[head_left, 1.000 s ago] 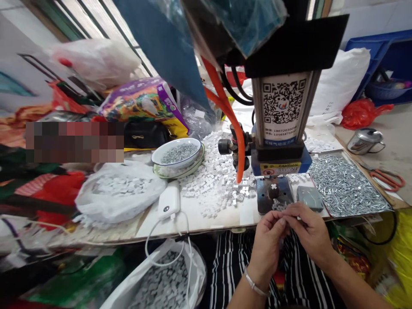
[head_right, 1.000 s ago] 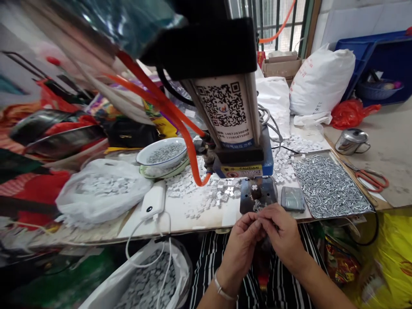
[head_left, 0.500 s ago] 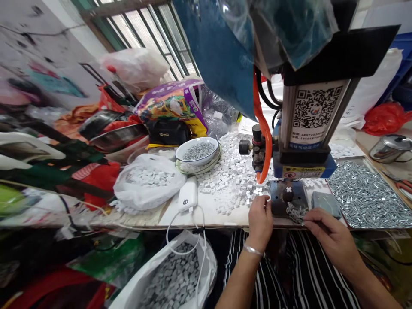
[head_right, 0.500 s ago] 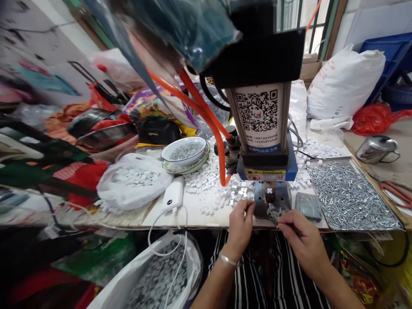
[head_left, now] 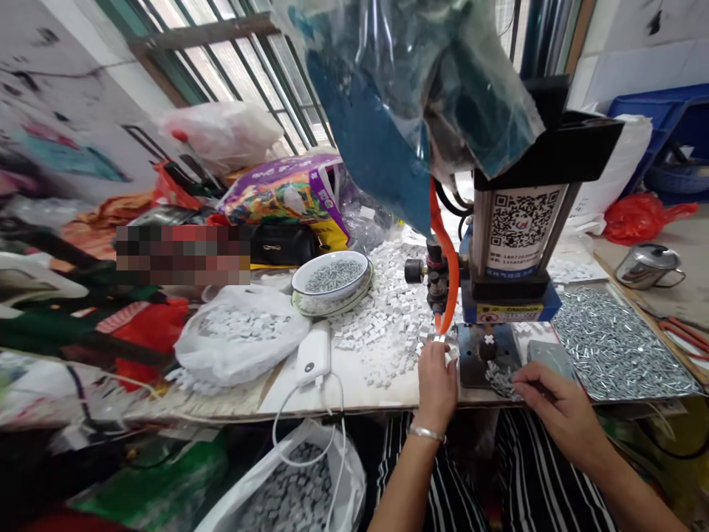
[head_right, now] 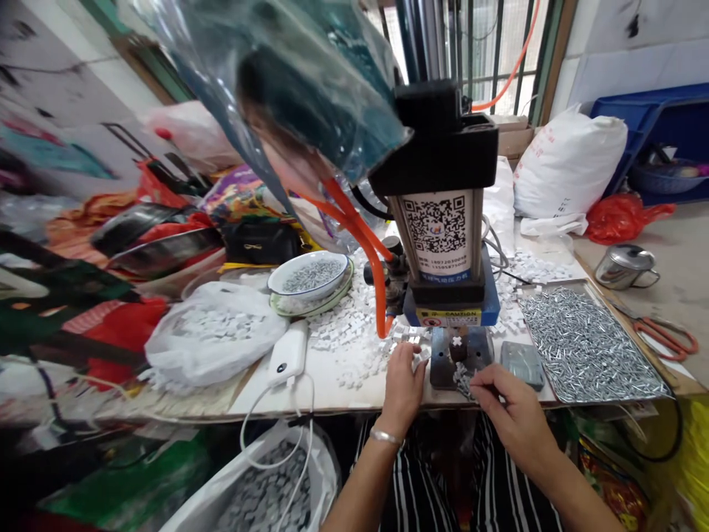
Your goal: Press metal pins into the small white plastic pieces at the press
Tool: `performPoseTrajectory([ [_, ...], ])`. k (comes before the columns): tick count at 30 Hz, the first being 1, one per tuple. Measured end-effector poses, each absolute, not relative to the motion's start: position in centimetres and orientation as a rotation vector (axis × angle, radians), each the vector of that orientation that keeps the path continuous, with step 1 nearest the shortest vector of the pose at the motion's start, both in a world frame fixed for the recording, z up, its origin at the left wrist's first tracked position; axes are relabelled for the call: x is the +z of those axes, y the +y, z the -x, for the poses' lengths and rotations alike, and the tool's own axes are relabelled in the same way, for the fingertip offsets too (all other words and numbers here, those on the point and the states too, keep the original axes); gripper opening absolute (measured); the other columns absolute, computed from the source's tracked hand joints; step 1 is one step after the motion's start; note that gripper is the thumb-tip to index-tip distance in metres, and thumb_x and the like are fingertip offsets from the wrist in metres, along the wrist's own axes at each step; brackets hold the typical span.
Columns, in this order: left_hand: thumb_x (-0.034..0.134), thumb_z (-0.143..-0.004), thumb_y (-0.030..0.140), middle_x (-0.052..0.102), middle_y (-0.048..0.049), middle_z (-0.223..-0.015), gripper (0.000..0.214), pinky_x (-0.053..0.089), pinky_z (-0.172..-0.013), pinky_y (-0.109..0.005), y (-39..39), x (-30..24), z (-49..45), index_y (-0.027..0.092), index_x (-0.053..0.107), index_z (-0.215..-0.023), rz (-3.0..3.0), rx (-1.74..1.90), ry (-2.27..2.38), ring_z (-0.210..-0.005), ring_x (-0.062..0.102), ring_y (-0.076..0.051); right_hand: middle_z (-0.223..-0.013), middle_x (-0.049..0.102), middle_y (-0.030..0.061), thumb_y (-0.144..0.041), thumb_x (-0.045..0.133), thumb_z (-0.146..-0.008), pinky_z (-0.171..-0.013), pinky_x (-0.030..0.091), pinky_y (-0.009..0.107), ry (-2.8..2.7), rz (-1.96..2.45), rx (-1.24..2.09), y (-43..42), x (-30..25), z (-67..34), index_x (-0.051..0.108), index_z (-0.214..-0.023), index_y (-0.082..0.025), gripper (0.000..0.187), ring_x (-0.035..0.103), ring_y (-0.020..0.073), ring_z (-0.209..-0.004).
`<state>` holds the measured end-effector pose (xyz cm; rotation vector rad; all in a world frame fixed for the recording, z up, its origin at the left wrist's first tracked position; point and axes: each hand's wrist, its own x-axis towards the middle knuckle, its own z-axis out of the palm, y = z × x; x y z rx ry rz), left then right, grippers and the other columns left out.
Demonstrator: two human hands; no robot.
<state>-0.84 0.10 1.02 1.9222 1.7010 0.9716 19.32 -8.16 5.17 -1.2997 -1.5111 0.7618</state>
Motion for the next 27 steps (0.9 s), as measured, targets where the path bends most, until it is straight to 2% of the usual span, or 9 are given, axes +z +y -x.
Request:
performPoseTrajectory([
  [3,0.061,-0.083,0.017,0.061,0.0002,-0.081,0.010,0.045,-0.075,-0.032,-2.1,2.5,0.4,0.021,0.059,-0.092,-1.653,1.030,1.434,-0.078,0.057,-0.019,-0.084,0.068,0.0024,-0.038,0.056,-0.097,-0.071,0.052,0.027,-1.524,1.258,0.791,-7.4,5.7,-18.3,0.069,-0.090,-0.023,0.021,0.064,0.0176,-0.078],
  [6,0.064,-0.084,0.024,0.061,0.0007,-0.080,0.010,0.045,-0.072,-0.029,-4.2,4.2,-0.4,0.021,0.060,-0.092,-1.463,1.029,1.230,-0.077,0.056,-0.018,-0.084,0.067,0.0023,-0.035,0.054,-0.098,-0.072,0.051,0.026,-1.551,1.231,0.793,-6.7,6.1,-17.2,0.066,-0.089,-0.023,0.020,0.062,0.0169,-0.079],
  [12,0.068,-0.086,0.029,0.063,-0.0021,-0.088,0.015,0.047,-0.077,-0.028,-5.7,5.3,-1.1,0.020,0.062,-0.096,-1.237,1.061,1.056,-0.084,0.057,-0.017,-0.084,0.065,0.0020,-0.028,0.052,-0.099,-0.073,0.048,0.027,-1.645,1.233,0.683,-6.0,6.0,-16.5,0.063,-0.085,-0.023,0.018,0.062,0.0169,-0.080],
  [20,0.068,-0.086,0.029,0.065,-0.0035,-0.092,0.016,0.049,-0.082,-0.030,-6.0,5.0,-2.6,0.020,0.064,-0.098,-1.150,1.076,1.010,-0.088,0.059,-0.019,-0.084,0.064,0.0033,-0.026,0.052,-0.099,-0.070,0.050,0.029,-1.611,1.232,0.579,-6.3,5.3,-17.2,0.063,-0.086,-0.022,0.017,0.061,0.0173,-0.078],
  [24,0.069,-0.086,0.032,0.066,-0.0029,-0.090,0.017,0.050,-0.080,-0.029,-5.9,4.8,-3.1,0.019,0.064,-0.097,-1.081,1.129,1.028,-0.085,0.060,-0.018,-0.098,0.066,0.0078,-0.020,0.048,-0.100,-0.081,0.055,0.035,-1.750,1.149,0.446,-6.6,4.7,-17.6,0.069,-0.105,-0.023,0.021,0.064,0.0199,-0.092],
  [27,0.071,-0.086,0.037,0.066,-0.0032,-0.088,0.022,0.051,-0.078,-0.029,-5.9,4.5,-3.3,0.019,0.064,-0.095,-1.015,1.136,1.046,-0.083,0.061,-0.017,-0.111,0.067,0.0098,-0.016,0.049,-0.098,-0.090,0.056,0.041,-1.851,1.096,0.378,-6.9,4.1,-17.9,0.067,-0.123,-0.025,0.032,0.063,0.0222,-0.103],
])
